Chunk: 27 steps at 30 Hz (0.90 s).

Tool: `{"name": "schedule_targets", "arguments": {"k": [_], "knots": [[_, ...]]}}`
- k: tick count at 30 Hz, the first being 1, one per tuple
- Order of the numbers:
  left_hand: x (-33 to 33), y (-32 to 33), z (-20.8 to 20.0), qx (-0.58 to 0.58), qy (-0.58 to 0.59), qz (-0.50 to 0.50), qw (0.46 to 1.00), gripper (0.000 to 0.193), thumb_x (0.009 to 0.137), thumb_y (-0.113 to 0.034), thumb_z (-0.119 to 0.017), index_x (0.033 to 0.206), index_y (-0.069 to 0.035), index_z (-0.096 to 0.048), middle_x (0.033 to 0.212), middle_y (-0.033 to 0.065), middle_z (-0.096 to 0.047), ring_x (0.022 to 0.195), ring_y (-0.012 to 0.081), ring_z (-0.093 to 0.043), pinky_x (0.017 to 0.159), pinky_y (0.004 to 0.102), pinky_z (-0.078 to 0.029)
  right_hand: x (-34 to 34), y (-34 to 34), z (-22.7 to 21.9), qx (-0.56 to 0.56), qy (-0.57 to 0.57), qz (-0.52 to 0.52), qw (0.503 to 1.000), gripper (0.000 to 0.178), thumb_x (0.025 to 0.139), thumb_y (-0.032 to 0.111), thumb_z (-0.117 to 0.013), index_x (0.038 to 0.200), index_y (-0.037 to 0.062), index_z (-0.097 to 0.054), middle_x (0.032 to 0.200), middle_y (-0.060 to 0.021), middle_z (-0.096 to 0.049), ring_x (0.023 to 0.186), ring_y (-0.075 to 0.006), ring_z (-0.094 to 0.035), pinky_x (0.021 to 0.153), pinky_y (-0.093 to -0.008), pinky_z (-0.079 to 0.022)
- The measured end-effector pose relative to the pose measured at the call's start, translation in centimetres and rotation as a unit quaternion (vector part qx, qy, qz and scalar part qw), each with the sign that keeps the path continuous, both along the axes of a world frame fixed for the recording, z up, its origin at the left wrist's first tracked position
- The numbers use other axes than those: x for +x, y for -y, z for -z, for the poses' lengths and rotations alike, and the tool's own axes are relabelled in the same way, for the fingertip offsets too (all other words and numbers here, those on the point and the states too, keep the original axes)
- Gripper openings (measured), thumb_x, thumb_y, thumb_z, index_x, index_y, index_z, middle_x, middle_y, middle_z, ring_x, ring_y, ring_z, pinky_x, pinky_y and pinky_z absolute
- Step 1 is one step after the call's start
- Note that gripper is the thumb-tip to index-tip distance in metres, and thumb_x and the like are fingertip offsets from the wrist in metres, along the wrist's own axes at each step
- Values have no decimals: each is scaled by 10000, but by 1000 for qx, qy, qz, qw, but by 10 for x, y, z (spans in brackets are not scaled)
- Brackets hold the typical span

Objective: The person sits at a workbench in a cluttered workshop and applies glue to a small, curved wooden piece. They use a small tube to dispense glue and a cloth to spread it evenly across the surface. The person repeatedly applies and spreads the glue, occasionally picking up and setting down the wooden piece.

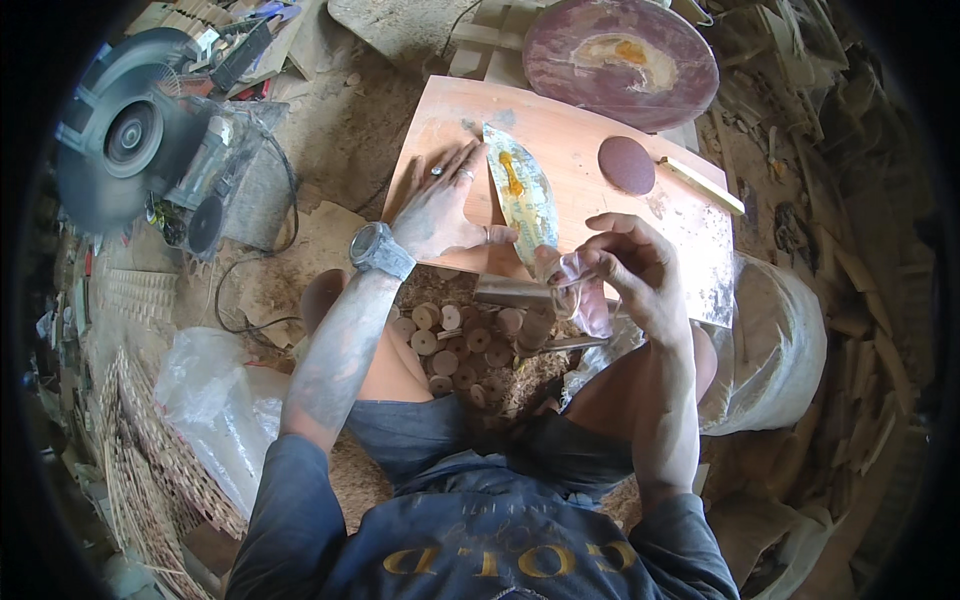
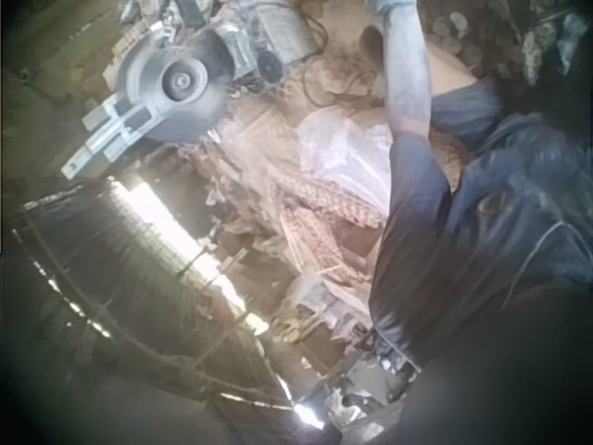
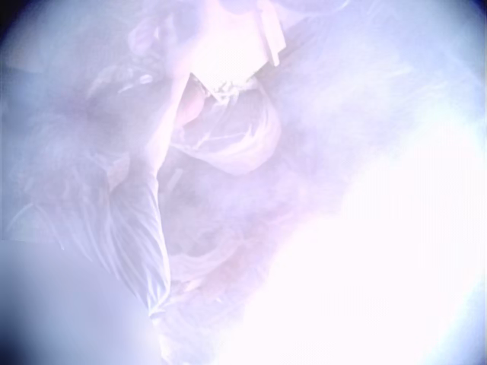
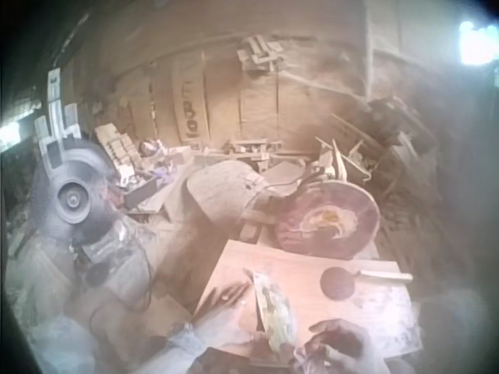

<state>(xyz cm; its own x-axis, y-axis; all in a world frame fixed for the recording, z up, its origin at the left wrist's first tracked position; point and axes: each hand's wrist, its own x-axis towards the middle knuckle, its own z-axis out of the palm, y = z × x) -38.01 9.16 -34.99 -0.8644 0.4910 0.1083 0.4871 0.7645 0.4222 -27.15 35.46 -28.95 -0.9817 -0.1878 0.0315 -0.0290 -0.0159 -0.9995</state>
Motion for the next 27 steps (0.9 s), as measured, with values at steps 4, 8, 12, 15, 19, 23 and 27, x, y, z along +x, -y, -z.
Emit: {"name": "schedule_targets", "arguments": {"k": [4, 8, 12, 15, 19, 23, 27], "knots": [[11, -3, -12, -4, -44, -21, 999, 1121, 704, -679, -766, 1479, 1, -326, 1479, 255, -383, 1384, 368, -377, 1130, 541, -283, 14, 9, -1, -11, -10, -20, 1000, 262, 931, -14, -645, 1187, -9, -587, 980, -76, -683, 940, -129, -653, 867, -280, -528], [63, 19, -19, 194, 161, -143, 957, 699, 824, -527, -758, 1224, 12, -566, 1135, 173, -640, 1008, 275, -653, 868, 412, -527, 35, 26, 11, 8, -31, 19, 999, 223, 933, -19, -633, 1154, -20, -603, 990, -77, -697, 945, -133, -672, 856, -277, -540], [125, 37, -6, 425, 495, -205, 729, 387, 922, -400, -700, 1024, -30, -653, 880, 62, -695, 747, 164, -687, 691, 307, -569, 50, 34, 21, 3, -13, -1, 1000, 254, 947, 24, -646, 1181, -50, -580, 1024, -91, -670, 955, -128, -644, 864, -272, -537], [138, 25, 12, 502, 488, -273, 660, 335, 939, -352, -677, 1057, -39, -660, 919, 83, -699, 802, 195, -698, 724, 325, -577, 54, 36, 24, 12, 6, -50, 999, 258, 946, 32, -651, 1178, -51, -577, 1025, -91, -672, 957, -134, -644, 881, -279, -529], [137, 9, 27, 540, 476, -198, 666, 341, 961, -299, -631, 1140, -10, -661, 966, 94, -708, 867, 206, -702, 785, 360, -583, 53, 39, 25, 16, -21, -89, 996, 250, 922, 3, -631, 1164, -44, -590, 1011, -93, -683, 951, -142, -652, 870, -285, -528], [128, 10, 33, 540, 470, -195, 670, 296, 953, -252, -615, 1121, -17, -680, 991, 80, -715, 874, 184, -691, 793, 358, -582, 51, 35, 26, 43, -78, -93, 992, 265, 887, -43, -604, 1151, -30, -603, 974, -95, -696, 919, -145, -664, 833, -276, -534], [125, 15, 29, 557, 446, -230, 662, 239, 926, -232, -662, 1030, -21, -699, 938, 76, -719, 795, 160, -688, 707, 294, -578, 51, 16, 17, -31, -49, -54, 997, 204, 891, -46, -604, 1093, -23, -611, 969, -82, -670, 887, -137, -643, 819, -266, -522]]}}
